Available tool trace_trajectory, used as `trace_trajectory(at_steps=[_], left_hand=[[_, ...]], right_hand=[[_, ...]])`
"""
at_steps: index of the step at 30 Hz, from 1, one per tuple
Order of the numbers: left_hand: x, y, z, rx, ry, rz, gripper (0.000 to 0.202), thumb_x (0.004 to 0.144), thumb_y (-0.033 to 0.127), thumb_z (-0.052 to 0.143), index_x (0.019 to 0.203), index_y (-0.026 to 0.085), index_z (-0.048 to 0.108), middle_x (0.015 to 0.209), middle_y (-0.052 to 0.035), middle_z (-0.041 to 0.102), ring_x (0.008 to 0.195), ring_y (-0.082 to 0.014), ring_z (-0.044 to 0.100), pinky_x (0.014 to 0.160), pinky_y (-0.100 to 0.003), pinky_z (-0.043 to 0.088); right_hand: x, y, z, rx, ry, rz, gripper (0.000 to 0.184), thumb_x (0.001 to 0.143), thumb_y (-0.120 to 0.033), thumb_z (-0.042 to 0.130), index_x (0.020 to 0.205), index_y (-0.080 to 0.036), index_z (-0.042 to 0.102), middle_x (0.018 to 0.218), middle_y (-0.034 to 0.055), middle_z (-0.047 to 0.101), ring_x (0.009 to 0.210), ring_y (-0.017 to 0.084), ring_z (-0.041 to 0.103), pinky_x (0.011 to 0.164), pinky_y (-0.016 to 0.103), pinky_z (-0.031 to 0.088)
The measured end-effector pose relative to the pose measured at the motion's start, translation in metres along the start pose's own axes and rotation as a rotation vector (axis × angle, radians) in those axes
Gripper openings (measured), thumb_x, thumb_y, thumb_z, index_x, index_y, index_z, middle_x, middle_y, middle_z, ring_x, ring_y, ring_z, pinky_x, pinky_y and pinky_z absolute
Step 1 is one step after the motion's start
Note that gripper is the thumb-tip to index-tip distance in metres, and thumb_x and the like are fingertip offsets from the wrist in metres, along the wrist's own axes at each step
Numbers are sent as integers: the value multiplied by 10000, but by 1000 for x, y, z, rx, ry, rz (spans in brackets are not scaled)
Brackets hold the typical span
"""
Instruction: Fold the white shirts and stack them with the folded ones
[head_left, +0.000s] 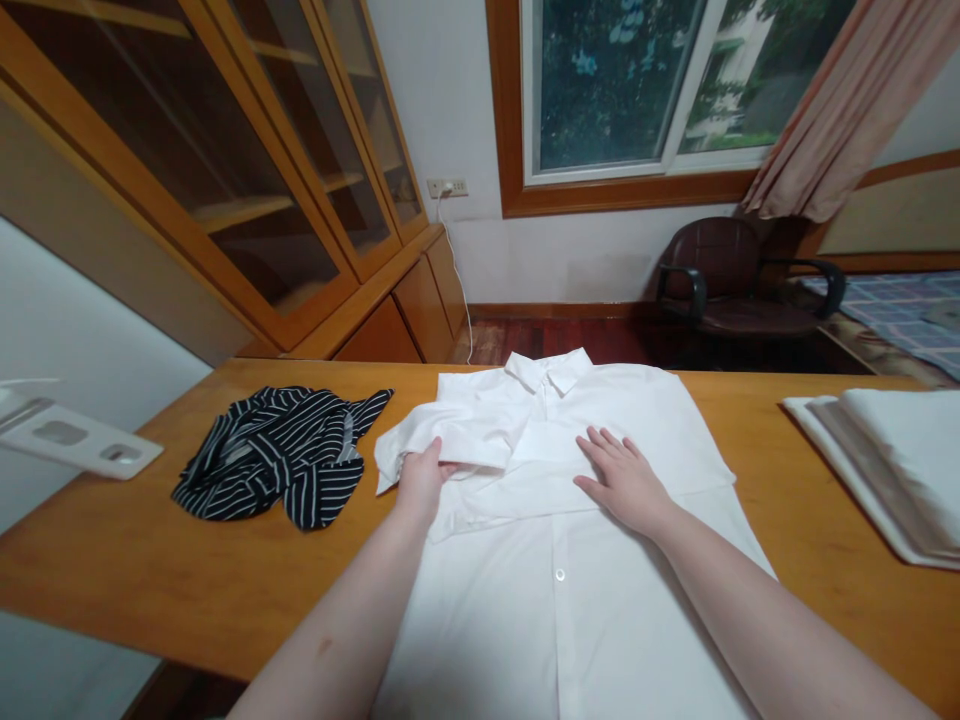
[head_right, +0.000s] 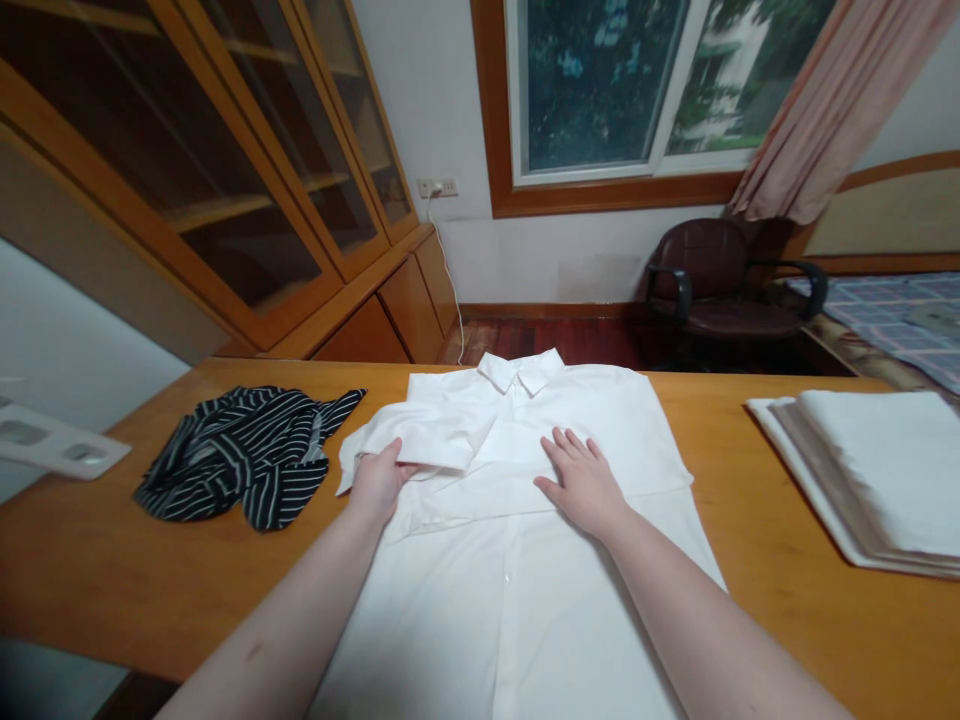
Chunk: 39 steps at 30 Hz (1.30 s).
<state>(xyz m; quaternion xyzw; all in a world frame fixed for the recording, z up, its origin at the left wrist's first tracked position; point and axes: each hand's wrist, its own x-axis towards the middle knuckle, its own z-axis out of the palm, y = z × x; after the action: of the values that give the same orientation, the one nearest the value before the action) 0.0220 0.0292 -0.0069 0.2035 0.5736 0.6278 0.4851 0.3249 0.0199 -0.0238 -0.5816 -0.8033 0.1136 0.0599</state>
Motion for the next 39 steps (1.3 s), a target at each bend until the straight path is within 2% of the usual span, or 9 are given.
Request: trace_trajectory(at_steps=[6,12,17,21,25,31,35,37,39], left_hand=[[-20,0,-1,731,-23,423,177,760,311,644,869,183,702,1125,-123,662,1352,-285,323,1145,-344,216],[-54,-7,13,1380,-678,619,498,849,458,486,1313,279,521,1401,4,474,1371,-227,292,1157,-342,176],[-54,-8,14,1467,-1017,578,664,814,477,535,1425,292,354,1446,4,409,1363,-219,312,1134,-336,236],[-52,-4,11,1425,-928,560,630,832,505,506,1403,262,401,1410,-32,462,1353,-237,331,1123,-358,257],[-47,-6,8,1311,-763,531,586,844,524,492,1348,225,478,1338,-67,539,1318,-256,388,1096,-384,309],[-36,-22,8,963,-403,657,581,875,494,469,1361,175,451,1271,-90,589,1300,-229,416,1098,-377,327],[-38,-31,7,966,-102,826,519,899,424,444,1361,188,456,1311,-83,555,1356,-223,328,1164,-390,183],[-42,-35,8,1129,-275,873,481,914,373,408,1359,198,464,1355,-78,518,1366,-230,306,1173,-407,132],[-47,-37,12,1275,-616,868,478,903,356,424,1369,250,452,1416,-34,455,1366,-220,306,1168,-399,147]], right_hand=[[0,1,2,19,10,-9,623,881,-500,422,1417,-185,384,1512,98,267,1395,259,207,1112,474,152],[0,4,0,258,89,-5,521,908,-477,388,1336,-198,493,1448,107,396,1360,267,297,1106,498,173],[3,12,-1,790,285,160,445,898,-496,395,1182,-222,602,1243,104,603,1197,259,507,1056,471,300],[4,13,0,1081,393,247,435,822,-524,536,1117,-210,600,1028,86,667,959,220,615,909,400,436],[1,8,1,1144,290,165,418,812,-495,570,1085,-179,599,747,26,620,679,150,569,708,318,467],[-6,-2,0,1122,4,-86,402,837,-405,576,1185,-206,544,844,28,615,742,145,558,739,314,454],[-5,-2,-4,1105,-73,-109,420,827,-416,590,1187,-203,558,877,38,638,777,156,560,778,332,445],[-5,-2,-5,1166,-85,-95,428,812,-446,603,1160,-200,580,891,50,655,776,160,567,781,338,445],[-4,-2,-5,1269,-68,-43,443,805,-500,589,1126,-195,598,897,63,666,758,166,579,757,336,452]])
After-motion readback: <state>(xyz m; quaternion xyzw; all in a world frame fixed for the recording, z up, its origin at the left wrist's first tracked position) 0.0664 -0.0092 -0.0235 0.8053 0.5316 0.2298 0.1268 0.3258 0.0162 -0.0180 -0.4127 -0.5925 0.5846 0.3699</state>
